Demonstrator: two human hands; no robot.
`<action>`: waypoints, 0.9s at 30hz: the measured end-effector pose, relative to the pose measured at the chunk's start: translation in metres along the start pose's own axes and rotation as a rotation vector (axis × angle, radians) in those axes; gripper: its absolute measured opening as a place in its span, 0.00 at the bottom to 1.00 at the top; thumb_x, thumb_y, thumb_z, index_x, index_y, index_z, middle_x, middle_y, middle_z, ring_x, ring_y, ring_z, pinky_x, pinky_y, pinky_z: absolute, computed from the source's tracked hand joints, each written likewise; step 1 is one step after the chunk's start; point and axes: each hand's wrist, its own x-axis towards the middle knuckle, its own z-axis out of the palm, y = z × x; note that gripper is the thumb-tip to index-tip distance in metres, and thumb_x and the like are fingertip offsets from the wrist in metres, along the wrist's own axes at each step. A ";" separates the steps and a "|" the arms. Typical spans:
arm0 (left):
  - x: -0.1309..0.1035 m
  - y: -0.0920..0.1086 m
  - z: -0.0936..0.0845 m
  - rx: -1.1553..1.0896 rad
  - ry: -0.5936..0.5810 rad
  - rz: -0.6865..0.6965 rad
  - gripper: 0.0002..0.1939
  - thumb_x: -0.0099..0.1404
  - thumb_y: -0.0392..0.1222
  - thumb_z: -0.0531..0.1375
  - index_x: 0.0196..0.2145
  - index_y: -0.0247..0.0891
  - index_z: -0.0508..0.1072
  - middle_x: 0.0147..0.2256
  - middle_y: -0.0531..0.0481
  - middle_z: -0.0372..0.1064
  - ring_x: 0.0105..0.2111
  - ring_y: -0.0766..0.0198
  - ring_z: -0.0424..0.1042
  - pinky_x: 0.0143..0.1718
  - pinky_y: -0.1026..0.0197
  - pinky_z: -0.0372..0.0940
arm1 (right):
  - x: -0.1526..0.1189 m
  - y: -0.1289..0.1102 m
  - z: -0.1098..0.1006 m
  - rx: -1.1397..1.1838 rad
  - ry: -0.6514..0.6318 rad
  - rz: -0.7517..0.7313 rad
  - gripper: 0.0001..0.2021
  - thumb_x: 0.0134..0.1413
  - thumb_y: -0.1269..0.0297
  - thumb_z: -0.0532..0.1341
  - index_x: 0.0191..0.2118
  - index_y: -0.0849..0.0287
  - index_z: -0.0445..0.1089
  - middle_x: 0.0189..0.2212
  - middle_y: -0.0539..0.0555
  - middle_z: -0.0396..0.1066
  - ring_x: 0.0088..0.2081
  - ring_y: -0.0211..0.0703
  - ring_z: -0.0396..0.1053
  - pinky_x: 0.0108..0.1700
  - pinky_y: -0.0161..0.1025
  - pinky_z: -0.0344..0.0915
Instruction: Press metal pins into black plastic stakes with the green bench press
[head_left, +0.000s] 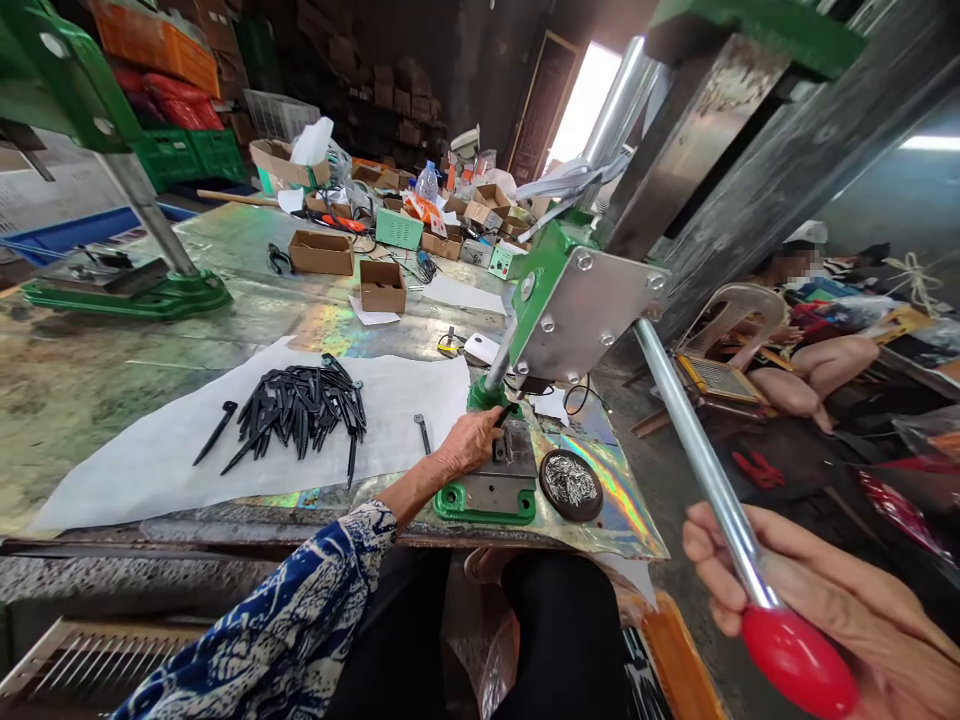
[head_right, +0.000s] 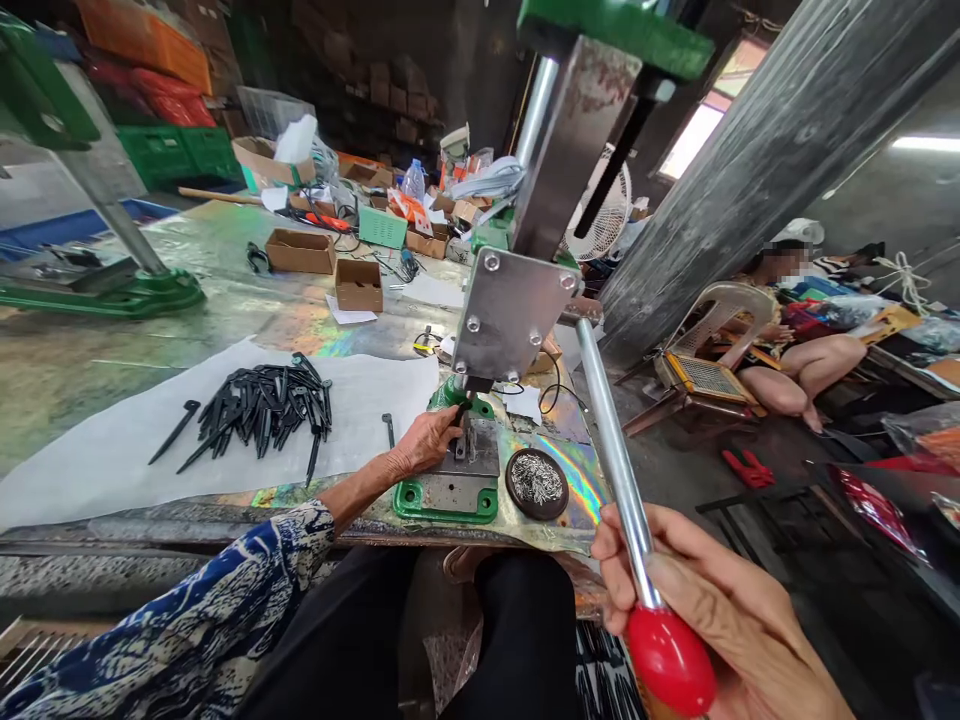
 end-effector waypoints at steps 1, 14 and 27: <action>0.001 0.000 0.000 -0.005 -0.004 0.000 0.07 0.61 0.34 0.52 0.37 0.38 0.69 0.32 0.47 0.71 0.33 0.58 0.70 0.36 0.62 0.61 | 0.001 -0.002 0.003 -0.004 -0.071 0.075 0.20 0.42 0.57 0.68 0.43 0.59 0.76 0.32 0.67 0.72 0.30 0.57 0.70 0.27 0.49 0.71; 0.004 -0.001 0.002 -0.040 -0.026 0.004 0.10 0.59 0.32 0.56 0.39 0.38 0.70 0.33 0.44 0.72 0.34 0.53 0.73 0.32 0.63 0.61 | 0.012 0.021 0.054 -0.140 -0.128 0.077 0.18 0.44 0.54 0.69 0.38 0.60 0.69 0.25 0.53 0.68 0.19 0.35 0.59 0.19 0.33 0.57; 0.001 0.004 -0.002 0.209 -0.150 -0.024 0.13 0.66 0.38 0.51 0.47 0.38 0.66 0.43 0.45 0.72 0.41 0.55 0.72 0.34 0.63 0.61 | 0.036 0.066 0.077 -0.177 0.083 -0.041 0.22 0.41 0.50 0.67 0.37 0.60 0.64 0.17 0.47 0.65 0.18 0.37 0.59 0.18 0.33 0.58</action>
